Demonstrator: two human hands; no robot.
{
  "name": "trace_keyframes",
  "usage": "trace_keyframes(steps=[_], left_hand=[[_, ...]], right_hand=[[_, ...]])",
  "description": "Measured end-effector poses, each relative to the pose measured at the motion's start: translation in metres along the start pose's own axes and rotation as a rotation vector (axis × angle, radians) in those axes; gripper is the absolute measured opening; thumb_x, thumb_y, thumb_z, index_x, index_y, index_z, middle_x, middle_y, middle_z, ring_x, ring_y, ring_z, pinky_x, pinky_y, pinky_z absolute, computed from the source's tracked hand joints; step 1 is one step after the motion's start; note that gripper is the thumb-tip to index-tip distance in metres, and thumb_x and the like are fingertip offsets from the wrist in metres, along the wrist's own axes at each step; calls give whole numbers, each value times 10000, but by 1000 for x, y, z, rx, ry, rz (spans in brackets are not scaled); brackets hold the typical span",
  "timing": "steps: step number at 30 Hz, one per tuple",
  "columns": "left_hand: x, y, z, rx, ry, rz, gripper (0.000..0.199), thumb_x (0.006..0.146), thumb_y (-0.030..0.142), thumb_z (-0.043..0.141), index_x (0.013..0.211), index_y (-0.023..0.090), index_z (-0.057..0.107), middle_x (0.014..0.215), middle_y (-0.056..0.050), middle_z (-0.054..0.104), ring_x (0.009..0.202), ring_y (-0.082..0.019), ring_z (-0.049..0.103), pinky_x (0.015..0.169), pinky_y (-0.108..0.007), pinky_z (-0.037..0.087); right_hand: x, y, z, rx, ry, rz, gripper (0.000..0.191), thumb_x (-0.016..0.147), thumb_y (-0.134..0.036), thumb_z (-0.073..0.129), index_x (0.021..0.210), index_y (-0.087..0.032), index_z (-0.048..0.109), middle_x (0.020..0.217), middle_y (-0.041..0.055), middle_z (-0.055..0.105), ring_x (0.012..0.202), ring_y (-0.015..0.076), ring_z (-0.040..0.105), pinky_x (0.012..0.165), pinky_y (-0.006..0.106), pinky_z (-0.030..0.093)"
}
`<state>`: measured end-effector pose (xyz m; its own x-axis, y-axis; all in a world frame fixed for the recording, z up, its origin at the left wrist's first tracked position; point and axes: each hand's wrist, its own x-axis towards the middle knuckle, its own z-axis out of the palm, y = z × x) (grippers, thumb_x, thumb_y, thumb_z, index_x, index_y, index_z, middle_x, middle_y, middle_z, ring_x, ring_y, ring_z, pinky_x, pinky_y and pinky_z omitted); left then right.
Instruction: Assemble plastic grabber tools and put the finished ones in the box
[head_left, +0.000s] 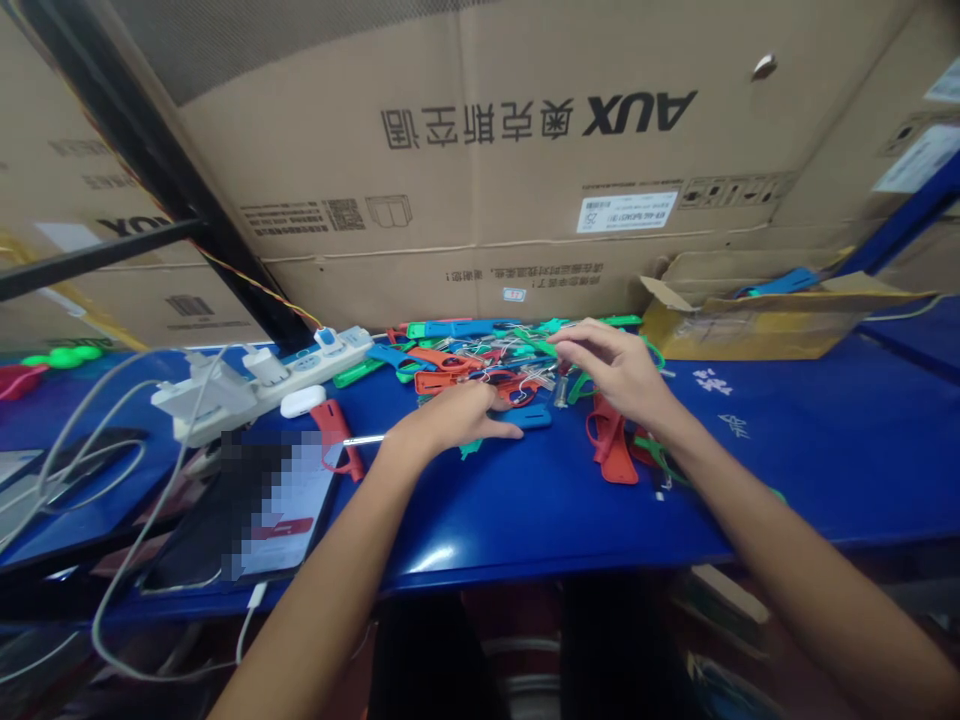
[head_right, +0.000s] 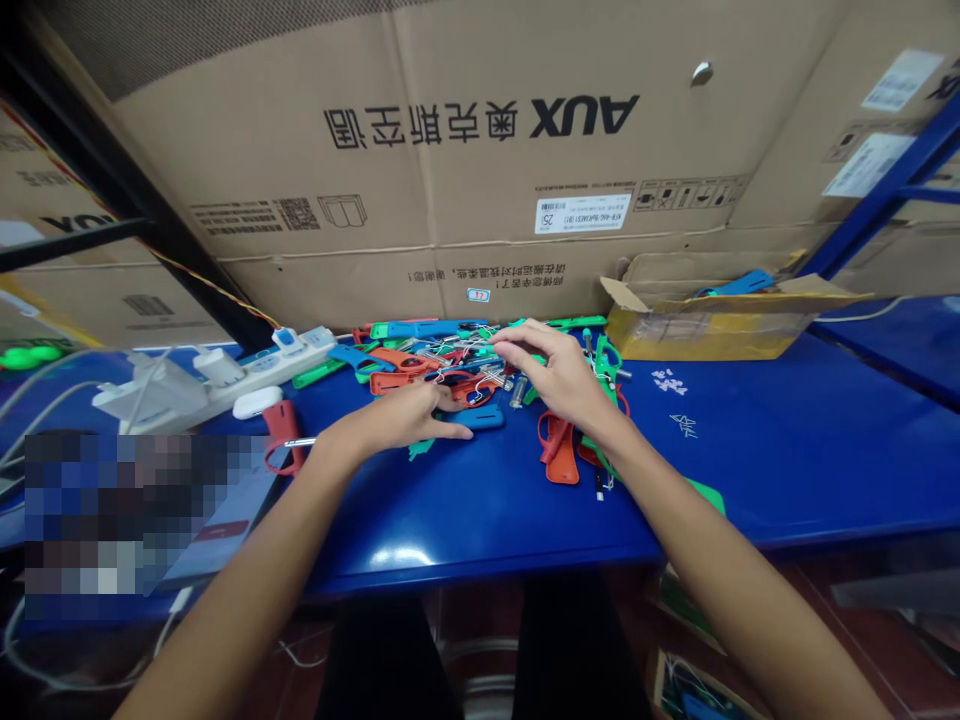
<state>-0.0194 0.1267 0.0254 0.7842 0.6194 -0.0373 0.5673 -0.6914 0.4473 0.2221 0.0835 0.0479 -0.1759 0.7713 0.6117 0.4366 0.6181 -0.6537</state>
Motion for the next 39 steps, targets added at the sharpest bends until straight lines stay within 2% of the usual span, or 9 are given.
trace_keyframes(steps=[4, 8, 11, 17, 21, 24, 29, 34, 39], left_hand=[[0, -1, 1, 8, 3, 7, 415, 877, 576, 635, 763, 177, 657, 741, -23, 652, 679, -162, 588, 632, -266, 388], [0, 0, 0, 12, -9, -15, 393, 876, 557, 649, 771, 178, 651, 784, -25, 675, 681, -157, 583, 632, -268, 375], [1, 1, 0, 3, -12, -11, 372, 881, 538, 648, 787, 179, 658, 809, -27, 681, 696, -158, 585, 639, -265, 375], [1, 2, -1, 5, -20, -17, 391, 880, 545, 648, 746, 178, 629, 750, -16, 655, 664, -154, 563, 619, -262, 360], [1, 2, 0, 12, -16, -28, 407, 871, 558, 656, 740, 174, 625, 751, -20, 657, 660, -155, 559, 618, -264, 355], [1, 1, 0, 8, -14, -32, 416, 870, 573, 653, 771, 170, 649, 781, -27, 674, 673, -158, 568, 623, -264, 355], [0, 2, 0, 14, -13, 10, 386, 892, 538, 646, 767, 173, 651, 737, -16, 659, 654, -155, 568, 620, -260, 352], [0, 5, -1, 32, -12, -12, 356, 881, 520, 667, 808, 173, 684, 804, -32, 687, 695, -165, 594, 627, -260, 364], [0, 2, 0, 6, -11, -15, 366, 875, 538, 664, 855, 177, 717, 833, -40, 713, 720, -173, 614, 657, -267, 392]], right_hand=[[0, -2, -4, 44, -123, -5, 355, 1031, -360, 466, 1329, -293, 646, 1239, 56, 691, 1113, 200, 636, 953, 401, 508], [0, 1, -4, -14, -25, -17, 258, 948, -379, 628, 1157, -287, 749, 888, 25, 714, 826, 181, 654, 775, 365, 529], [0, 5, -1, -87, 68, -51, 201, 884, -395, 716, 1032, -278, 783, 821, 13, 677, 731, 165, 612, 706, 345, 508], [-2, 2, 1, 27, -140, -9, 447, 1037, -347, 437, 1477, -300, 501, 1250, 50, 691, 1077, 179, 663, 957, 386, 518], [-2, 7, 4, 85, -11, 40, 370, 957, -365, 610, 1309, -262, 658, 944, 21, 742, 818, 172, 696, 811, 361, 558], [-3, 9, 4, 11, 94, 43, 251, 905, -393, 683, 1099, -250, 753, 930, 25, 740, 775, 173, 684, 785, 367, 553], [-3, 7, 2, 6, -63, -5, 392, 1014, -352, 498, 1391, -303, 595, 1246, 46, 702, 1128, 201, 655, 1015, 430, 489], [-3, 9, 3, 11, 32, 3, 269, 924, -366, 667, 1180, -317, 732, 973, 13, 717, 847, 180, 675, 819, 377, 546], [-2, 6, 1, 3, -42, 5, 327, 991, -361, 554, 1295, -334, 674, 1114, 29, 723, 992, 191, 667, 907, 404, 531]])
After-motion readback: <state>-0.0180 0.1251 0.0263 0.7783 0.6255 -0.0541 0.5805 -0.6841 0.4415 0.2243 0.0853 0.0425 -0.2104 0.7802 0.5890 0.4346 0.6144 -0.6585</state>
